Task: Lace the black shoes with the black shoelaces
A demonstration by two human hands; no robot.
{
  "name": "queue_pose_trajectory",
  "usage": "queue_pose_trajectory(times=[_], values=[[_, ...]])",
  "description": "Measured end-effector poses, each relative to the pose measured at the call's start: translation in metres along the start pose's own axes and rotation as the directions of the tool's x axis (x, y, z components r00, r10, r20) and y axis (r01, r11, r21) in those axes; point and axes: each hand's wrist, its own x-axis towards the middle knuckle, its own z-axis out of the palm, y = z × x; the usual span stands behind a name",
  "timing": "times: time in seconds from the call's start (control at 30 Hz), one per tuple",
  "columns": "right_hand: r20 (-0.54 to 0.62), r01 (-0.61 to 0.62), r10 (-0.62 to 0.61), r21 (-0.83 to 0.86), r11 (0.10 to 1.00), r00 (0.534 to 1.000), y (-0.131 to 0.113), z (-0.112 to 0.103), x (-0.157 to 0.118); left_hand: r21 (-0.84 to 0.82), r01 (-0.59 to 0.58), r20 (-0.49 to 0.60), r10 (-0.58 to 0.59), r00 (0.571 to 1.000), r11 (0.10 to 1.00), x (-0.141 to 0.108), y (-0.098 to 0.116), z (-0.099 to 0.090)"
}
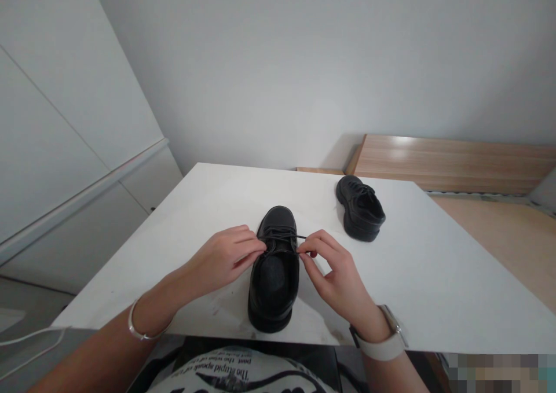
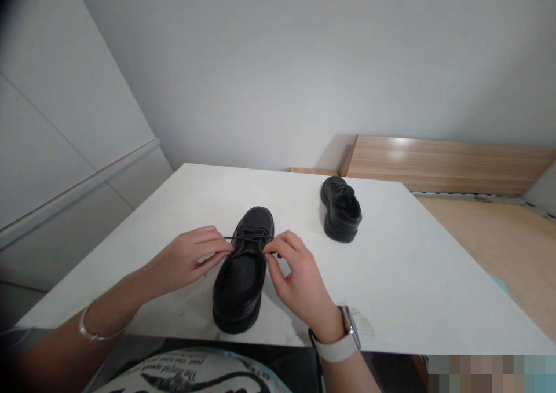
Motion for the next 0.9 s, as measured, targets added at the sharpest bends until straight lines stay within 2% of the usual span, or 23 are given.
queue_pose_trajectory(times=[0.23, 0.37, 0.63, 0.9], values=[[-0.027, -0.006, 0.005, -0.028, 1.0, 1.0, 0.002, 0.0, -0.001, -0.033, -0.009, -0.012, 0.009, 1.0, 0.999, 0.001, 0.001, -0.002], [-0.074, -0.004, -0.006, -0.125, 0.992, 0.997, 0.008, 0.001, -0.003, -0.057, 0.006, -0.014, -0.007, 1.0, 0.998, -0.004, -0.001, -0.002], [-0.09, 0.014, -0.031, -0.185, 0.983, 0.996, 0.008, 0.006, 0.001, 0.079, 0.024, -0.021, -0.022, 1.0, 0.997, -0.001, -0.005, 0.002], [-0.083, 0.058, -0.08, -0.238, 0.97, 0.993, 0.005, 0.009, 0.005, 0.109, -0.02, -0.023, 0.023, 0.999, 0.994, 0.009, -0.002, 0.001]])
